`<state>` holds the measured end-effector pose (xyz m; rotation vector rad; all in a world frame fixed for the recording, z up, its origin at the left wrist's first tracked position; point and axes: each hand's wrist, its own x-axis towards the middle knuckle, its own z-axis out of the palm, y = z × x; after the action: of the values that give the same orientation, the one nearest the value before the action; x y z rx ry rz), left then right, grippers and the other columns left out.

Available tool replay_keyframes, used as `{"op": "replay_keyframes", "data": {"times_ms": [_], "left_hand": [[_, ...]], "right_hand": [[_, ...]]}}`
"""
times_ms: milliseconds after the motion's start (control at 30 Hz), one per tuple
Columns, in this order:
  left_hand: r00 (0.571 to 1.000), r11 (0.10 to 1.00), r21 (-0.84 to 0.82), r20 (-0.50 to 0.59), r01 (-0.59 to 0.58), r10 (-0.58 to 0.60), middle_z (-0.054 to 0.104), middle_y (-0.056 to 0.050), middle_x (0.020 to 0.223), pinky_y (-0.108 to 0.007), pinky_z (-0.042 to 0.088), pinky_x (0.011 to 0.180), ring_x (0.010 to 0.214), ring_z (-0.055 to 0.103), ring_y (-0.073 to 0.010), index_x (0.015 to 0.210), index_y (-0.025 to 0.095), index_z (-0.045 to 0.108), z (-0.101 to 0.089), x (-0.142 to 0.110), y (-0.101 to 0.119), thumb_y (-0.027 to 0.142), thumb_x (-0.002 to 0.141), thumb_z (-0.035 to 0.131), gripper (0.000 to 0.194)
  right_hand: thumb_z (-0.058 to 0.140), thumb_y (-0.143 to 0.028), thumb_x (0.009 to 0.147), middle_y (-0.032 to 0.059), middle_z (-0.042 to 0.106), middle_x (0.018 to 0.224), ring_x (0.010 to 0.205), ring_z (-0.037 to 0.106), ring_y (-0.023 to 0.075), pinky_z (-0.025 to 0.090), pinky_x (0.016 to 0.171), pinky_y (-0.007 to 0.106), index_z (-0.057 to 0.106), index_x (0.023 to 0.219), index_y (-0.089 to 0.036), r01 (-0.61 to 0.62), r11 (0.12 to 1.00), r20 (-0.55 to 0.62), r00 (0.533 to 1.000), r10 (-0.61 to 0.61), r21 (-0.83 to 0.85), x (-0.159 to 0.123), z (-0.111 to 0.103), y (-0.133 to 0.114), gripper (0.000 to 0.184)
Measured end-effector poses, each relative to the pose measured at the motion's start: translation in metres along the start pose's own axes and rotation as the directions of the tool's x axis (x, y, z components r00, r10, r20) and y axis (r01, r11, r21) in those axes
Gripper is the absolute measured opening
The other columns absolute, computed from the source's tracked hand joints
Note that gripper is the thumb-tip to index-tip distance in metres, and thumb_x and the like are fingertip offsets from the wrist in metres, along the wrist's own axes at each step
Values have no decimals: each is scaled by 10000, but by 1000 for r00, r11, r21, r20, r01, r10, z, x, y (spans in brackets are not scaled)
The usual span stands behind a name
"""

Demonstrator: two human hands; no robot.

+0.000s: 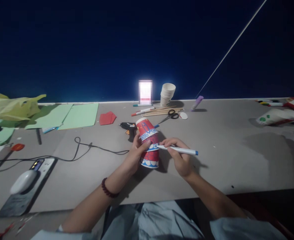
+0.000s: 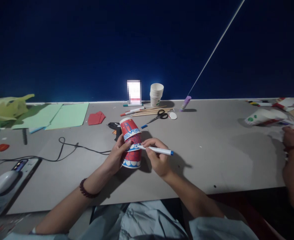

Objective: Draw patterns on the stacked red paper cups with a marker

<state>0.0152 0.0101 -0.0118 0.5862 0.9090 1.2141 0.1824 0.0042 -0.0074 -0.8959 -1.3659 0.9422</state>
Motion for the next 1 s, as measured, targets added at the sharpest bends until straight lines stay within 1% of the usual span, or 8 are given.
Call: {"op": "replay_keyframes", "data": {"times_ms": [200, 433, 600, 800, 1000], "left_hand": [[1000, 1000, 7, -17, -6, 6, 708, -75, 1147, -400, 524, 937, 1007, 695, -255, 1244, 235, 584, -1, 1, 0, 354, 684, 867, 638], [1000, 1000, 3, 3, -9, 9, 705, -81, 1193, -405, 529, 946, 1017, 701, -261, 1236, 240, 596, -2, 0, 0, 356, 699, 859, 609], [1000, 1000, 7, -7, 5, -5, 716, -82, 1147, -412, 539, 928, 989, 707, -263, 1260, 232, 578, -1, 0, 1, 367, 687, 867, 656], [1000, 1000, 7, 5, -5, 5, 708, -94, 1195, -396, 536, 932, 999, 705, -258, 1244, 227, 588, -1, 0, 1, 353, 705, 856, 615], [1000, 1000, -9, 7, 4, -4, 724, -87, 1141, -397, 554, 905, 968, 719, -265, 1254, 228, 575, 0, -1, 1, 353, 690, 869, 649]], "right_hand": [[584, -244, 882, 43, 726, 859, 848, 700, 213, 564, 809, 369, 675, 800, -231, 21, 1000, 32, 999, -21, 13, 1, 0, -1, 123], [594, -246, 882, 43, 726, 863, 844, 698, 212, 561, 793, 355, 680, 816, -234, 16, 1000, 0, 1000, -16, 7, 0, 1, 0, 109], [591, -228, 876, 38, 727, 861, 841, 699, 209, 558, 789, 352, 679, 810, -235, 17, 1000, 11, 1000, -17, 9, 0, 0, 0, 110], [575, -218, 876, 37, 724, 862, 848, 698, 212, 550, 795, 361, 676, 803, -237, 29, 998, 15, 999, -30, 46, 0, 0, 2, 126], [588, -227, 884, 38, 721, 865, 843, 694, 210, 550, 786, 353, 678, 817, -232, 23, 999, 5, 1000, -23, 42, -1, 1, 1, 113]]}}
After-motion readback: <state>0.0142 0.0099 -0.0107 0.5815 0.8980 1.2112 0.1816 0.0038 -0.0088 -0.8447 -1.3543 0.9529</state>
